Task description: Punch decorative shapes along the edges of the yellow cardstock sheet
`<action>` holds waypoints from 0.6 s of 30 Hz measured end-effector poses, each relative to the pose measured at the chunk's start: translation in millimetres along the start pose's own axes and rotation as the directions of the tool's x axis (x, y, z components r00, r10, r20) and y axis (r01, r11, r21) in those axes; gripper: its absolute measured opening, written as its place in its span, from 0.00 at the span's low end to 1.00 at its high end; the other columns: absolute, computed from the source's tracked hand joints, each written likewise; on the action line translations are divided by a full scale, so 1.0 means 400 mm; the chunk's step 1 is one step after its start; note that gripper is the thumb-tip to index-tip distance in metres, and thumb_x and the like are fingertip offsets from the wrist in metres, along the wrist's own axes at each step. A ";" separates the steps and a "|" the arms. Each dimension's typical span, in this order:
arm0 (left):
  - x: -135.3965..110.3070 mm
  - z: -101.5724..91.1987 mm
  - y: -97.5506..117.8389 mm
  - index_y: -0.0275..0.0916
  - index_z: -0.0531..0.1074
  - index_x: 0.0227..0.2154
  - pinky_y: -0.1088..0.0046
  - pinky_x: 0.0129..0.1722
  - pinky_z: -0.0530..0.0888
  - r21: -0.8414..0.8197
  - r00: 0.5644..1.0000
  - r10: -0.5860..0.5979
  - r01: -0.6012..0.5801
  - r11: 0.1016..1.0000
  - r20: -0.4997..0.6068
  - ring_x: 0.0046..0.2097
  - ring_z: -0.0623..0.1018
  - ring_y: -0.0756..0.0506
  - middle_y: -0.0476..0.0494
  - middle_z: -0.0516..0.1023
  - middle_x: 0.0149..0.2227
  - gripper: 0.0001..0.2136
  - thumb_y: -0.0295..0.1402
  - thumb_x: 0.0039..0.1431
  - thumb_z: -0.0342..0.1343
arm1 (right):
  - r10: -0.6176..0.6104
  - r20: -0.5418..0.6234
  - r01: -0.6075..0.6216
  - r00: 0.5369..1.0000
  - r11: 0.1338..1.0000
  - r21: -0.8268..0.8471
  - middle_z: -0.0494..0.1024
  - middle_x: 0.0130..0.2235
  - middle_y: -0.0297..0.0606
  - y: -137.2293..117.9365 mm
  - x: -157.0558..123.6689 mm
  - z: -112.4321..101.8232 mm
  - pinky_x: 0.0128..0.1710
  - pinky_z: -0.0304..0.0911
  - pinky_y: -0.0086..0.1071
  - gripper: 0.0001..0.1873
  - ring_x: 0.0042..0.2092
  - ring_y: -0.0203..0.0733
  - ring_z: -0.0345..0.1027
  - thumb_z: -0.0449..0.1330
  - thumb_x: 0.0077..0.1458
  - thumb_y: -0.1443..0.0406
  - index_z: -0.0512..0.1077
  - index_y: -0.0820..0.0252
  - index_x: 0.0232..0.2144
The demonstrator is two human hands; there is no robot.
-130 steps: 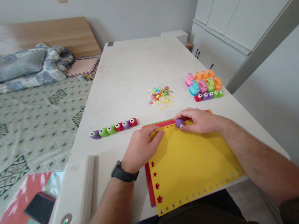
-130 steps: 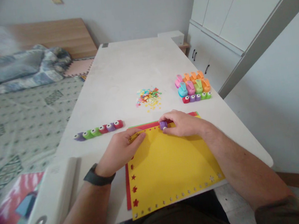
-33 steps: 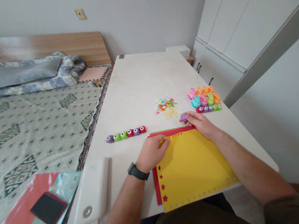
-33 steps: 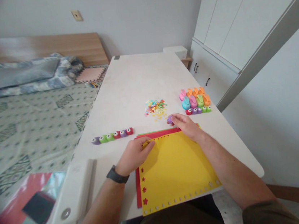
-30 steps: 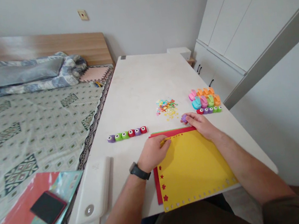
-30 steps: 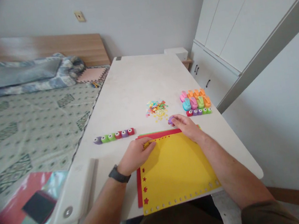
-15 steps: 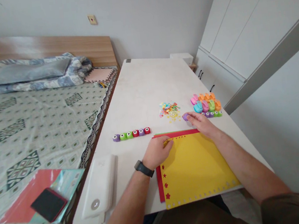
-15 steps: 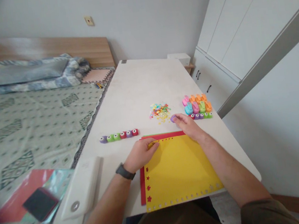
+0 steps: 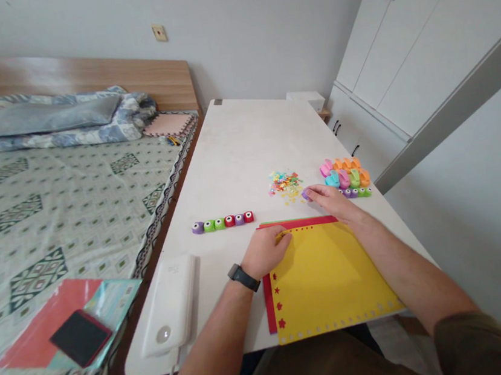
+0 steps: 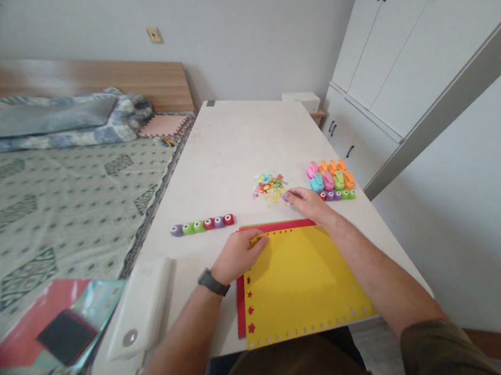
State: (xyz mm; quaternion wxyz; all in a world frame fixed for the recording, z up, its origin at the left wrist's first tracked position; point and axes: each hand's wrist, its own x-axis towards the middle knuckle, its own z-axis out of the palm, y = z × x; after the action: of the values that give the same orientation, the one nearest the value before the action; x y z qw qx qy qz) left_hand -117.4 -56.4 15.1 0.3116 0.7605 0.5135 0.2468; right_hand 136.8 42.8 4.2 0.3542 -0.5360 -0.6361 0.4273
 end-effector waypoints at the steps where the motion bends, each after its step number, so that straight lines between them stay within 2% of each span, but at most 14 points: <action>1: -0.001 0.000 0.000 0.38 0.73 0.28 0.72 0.31 0.59 -0.003 1.000 0.000 0.000 1.000 0.000 0.29 0.71 0.49 0.47 0.77 0.27 0.12 0.35 0.67 0.51 | 0.013 -0.011 -0.014 1.000 1.000 -0.015 0.83 0.45 0.40 -0.003 -0.001 -0.001 0.51 0.66 0.40 0.26 0.47 0.48 0.75 0.62 0.59 0.44 0.80 0.57 0.46; 6: -0.002 -0.003 0.002 0.38 0.74 0.28 0.72 0.31 0.60 -0.006 1.000 -0.006 0.006 1.000 0.007 0.28 0.71 0.49 0.47 0.78 0.28 0.12 0.35 0.66 0.51 | -0.026 -0.038 0.021 0.999 0.994 -0.108 0.83 0.45 0.39 -0.013 -0.017 -0.021 0.50 0.67 0.42 0.24 0.46 0.49 0.75 0.61 0.61 0.45 0.80 0.55 0.47; 9: -0.002 -0.005 0.005 0.38 0.74 0.29 0.72 0.31 0.60 -0.003 1.000 -0.011 0.011 1.000 0.017 0.29 0.72 0.48 0.46 0.78 0.29 0.12 0.35 0.67 0.51 | -0.081 -0.043 0.075 0.996 0.990 -0.120 0.82 0.47 0.39 -0.006 -0.038 -0.043 0.53 0.67 0.45 0.23 0.49 0.51 0.74 0.63 0.60 0.46 0.79 0.54 0.50; 12: -0.003 -0.005 0.005 0.38 0.74 0.29 0.72 0.31 0.60 0.004 1.000 -0.010 0.010 1.000 0.020 0.29 0.72 0.48 0.45 0.78 0.29 0.13 0.36 0.67 0.51 | -0.087 -0.104 0.077 0.991 0.992 -0.096 0.82 0.47 0.41 0.009 -0.065 -0.074 0.54 0.68 0.46 0.26 0.48 0.51 0.75 0.67 0.57 0.48 0.77 0.54 0.52; 15: -0.004 -0.004 0.002 0.39 0.73 0.28 0.71 0.31 0.60 0.017 1.000 -0.004 0.003 1.000 0.013 0.29 0.72 0.48 0.46 0.78 0.28 0.13 0.36 0.67 0.51 | -0.069 -0.189 0.060 0.980 0.997 -0.054 0.82 0.47 0.43 0.029 -0.092 -0.131 0.51 0.71 0.46 0.28 0.46 0.49 0.76 0.70 0.54 0.49 0.74 0.56 0.53; 18: -0.002 -0.002 -0.001 0.39 0.73 0.28 0.71 0.31 0.59 0.019 1.000 0.003 -0.003 1.000 0.008 0.29 0.72 0.48 0.46 0.78 0.27 0.13 0.36 0.67 0.51 | -0.046 -0.309 -0.001 0.950 0.989 -0.151 0.82 0.45 0.46 0.059 -0.111 -0.227 0.50 0.72 0.45 0.27 0.45 0.49 0.77 0.69 0.54 0.51 0.75 0.59 0.51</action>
State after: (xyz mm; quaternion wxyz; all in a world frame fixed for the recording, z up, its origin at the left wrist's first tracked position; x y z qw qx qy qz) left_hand -118.6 -56.8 15.1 0.3061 0.7651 0.5134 0.2394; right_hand 236.2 15.5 17.6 0.4137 -0.6143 -0.6087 0.2846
